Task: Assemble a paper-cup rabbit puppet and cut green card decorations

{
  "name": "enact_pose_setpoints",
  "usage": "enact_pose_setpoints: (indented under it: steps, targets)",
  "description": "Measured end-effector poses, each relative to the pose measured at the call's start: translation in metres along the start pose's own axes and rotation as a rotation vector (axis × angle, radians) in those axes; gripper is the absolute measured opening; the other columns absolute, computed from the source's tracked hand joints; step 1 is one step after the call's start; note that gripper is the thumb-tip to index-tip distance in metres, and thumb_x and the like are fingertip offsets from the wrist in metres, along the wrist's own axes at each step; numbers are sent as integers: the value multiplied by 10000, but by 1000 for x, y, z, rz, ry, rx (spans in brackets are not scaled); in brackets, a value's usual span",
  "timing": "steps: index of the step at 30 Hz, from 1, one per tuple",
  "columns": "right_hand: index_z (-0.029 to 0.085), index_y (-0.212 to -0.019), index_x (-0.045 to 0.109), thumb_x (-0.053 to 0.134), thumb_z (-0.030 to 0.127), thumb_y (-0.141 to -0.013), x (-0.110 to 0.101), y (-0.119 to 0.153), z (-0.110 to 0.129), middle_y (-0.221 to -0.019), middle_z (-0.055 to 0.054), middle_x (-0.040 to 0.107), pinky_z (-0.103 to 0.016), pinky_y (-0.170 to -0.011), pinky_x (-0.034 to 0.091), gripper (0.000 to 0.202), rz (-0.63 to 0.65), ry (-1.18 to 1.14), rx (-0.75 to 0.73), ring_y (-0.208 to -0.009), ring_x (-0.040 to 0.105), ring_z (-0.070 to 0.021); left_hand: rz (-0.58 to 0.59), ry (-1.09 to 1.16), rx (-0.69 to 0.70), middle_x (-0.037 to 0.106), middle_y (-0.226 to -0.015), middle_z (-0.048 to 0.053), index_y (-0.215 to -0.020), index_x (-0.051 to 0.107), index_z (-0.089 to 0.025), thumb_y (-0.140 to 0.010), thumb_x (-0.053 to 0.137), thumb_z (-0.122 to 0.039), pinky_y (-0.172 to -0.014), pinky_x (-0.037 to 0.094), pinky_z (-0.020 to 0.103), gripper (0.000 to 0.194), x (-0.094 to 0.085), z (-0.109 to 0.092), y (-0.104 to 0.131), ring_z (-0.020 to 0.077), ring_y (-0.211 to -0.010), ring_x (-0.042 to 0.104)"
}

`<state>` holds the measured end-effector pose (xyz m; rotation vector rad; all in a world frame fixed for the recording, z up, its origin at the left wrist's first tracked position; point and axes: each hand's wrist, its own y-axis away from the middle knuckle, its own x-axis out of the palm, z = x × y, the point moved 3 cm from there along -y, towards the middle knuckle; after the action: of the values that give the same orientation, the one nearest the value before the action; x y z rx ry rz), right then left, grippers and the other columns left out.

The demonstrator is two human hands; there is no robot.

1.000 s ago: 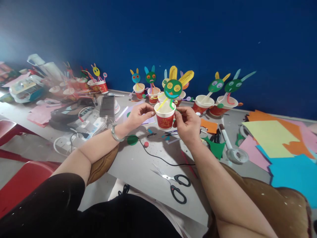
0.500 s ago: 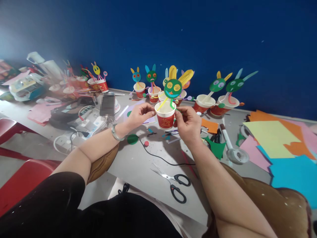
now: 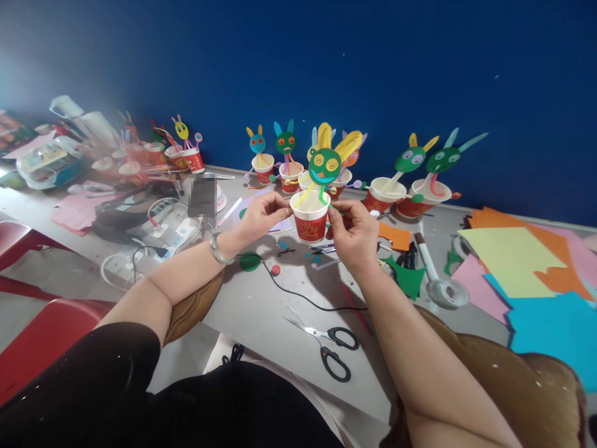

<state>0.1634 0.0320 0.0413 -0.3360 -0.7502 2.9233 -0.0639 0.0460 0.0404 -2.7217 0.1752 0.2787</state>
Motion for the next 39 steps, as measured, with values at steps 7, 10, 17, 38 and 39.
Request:
enact_pose_setpoints:
  steps: [7, 10, 17, 38, 39]
  targets:
    - [306, -920, 696, 783, 781, -872, -1, 0, -5, -630, -15, 656, -393, -398, 432, 485, 7, 12, -6, -428, 573, -220, 4, 4, 19, 777, -845, 26, -822, 690, -181, -880, 794, -298, -727, 520, 288, 167, -1, 1, -1, 115, -759, 640]
    - [309, -931, 702, 780, 786, -874, -1, 0, -7, -620, -18, 650, -401, -404, 433, 487, 18, 7, -6, -425, 569, -225, 2, 9, 19, 763, -821, 17, -807, 682, -182, -868, 784, -273, -730, 519, 294, 150, -1, 1, -1, 112, -741, 630]
    - [310, -908, 700, 802, 783, -851, 1, 0, -6, -635, -13, 666, -392, -395, 427, 488, 7, -14, 2, -423, 568, -218, 6, 16, 11, 760, -821, 14, -807, 681, -187, -829, 737, -201, -730, 524, 295, 61, -1, 2, -1, 114, -744, 633]
    - [309, -909, 682, 816, 780, -841, 1, 0, -5, -617, -7, 671, -396, -390, 451, 495, 4, -34, 10, -432, 626, -242, 15, 28, 4, 769, -888, 26, -935, 707, -182, -920, 775, -314, -724, 497, 289, 149, 1, 0, 0, 117, -787, 642]
    - [307, -910, 682, 814, 783, -842, 1, 0, -5, -615, -5, 671, -393, -389, 451, 498, 4, -37, 7, -435, 633, -242, 16, 28, 2, 769, -892, 27, -940, 709, -181, -924, 777, -311, -730, 501, 291, 148, 1, 1, 0, 117, -789, 642]
